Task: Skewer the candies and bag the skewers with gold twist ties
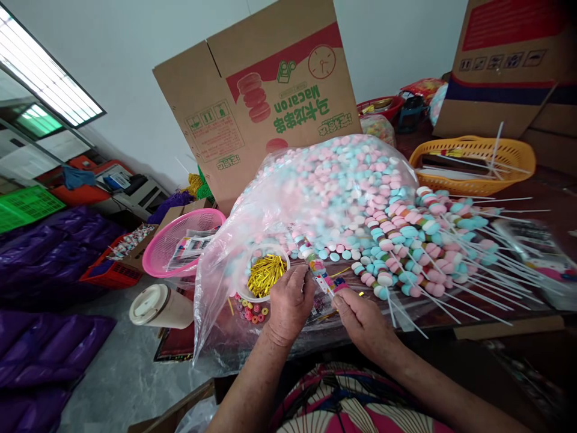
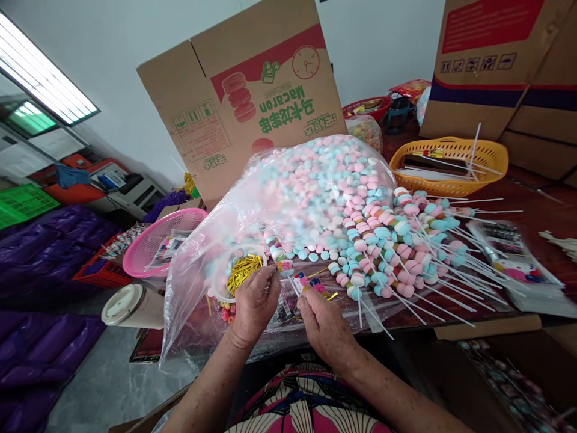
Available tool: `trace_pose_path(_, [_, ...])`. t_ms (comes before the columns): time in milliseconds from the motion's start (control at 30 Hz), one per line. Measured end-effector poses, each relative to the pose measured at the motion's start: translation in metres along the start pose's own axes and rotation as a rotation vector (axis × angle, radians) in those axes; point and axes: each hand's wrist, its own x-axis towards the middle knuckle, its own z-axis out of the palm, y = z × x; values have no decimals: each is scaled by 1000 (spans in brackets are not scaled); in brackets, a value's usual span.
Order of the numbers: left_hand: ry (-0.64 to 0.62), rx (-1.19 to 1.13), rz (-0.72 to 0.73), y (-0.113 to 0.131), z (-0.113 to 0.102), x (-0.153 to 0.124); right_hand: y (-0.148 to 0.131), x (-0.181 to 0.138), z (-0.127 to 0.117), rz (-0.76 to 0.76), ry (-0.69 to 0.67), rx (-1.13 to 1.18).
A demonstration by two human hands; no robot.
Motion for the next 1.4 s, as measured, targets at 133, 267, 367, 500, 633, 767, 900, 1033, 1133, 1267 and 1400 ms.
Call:
trace_pose_path(133, [-38,148,64,-2,1,2,-1,-1,3,-28,18,-33])
trace_pose_path(267, [-49,183,22,2,2,-2,-5,-2,5,35,6,107])
trace_pose_path(367, [-55,78,26,14,3,-11,-5,1,8,97,26,205])
trace_pose_path(500, [-26,-102,62,27,2,-21,1,5,6,29,83,172])
trace_pose_path(633, [83,-133,-38,20,-2,-13,7,4,1,-82,157,-76])
trace_pose_path(767, [8,-68,-42,11,-5,1,9,1,3,-175,185,-255])
trace_pose_path(900, [-24,-15,-53,11,-1,4,6,1,8,-237,212,-349])
trace_pose_path(1033, [-60,16,-65,9,2,4,5,1,11,-249,211,-391])
trace_pose_path(1133, [-70,50,-62,9,0,5,5,2,12,-246,213,-389])
trace_pose_path(1267, [-86,39,108,12,-4,2,6,3,13,-248,239,-377])
trace_pose_path(1400, [-88,-44,146,16,-2,-5,7,1,14,-253,247,-431])
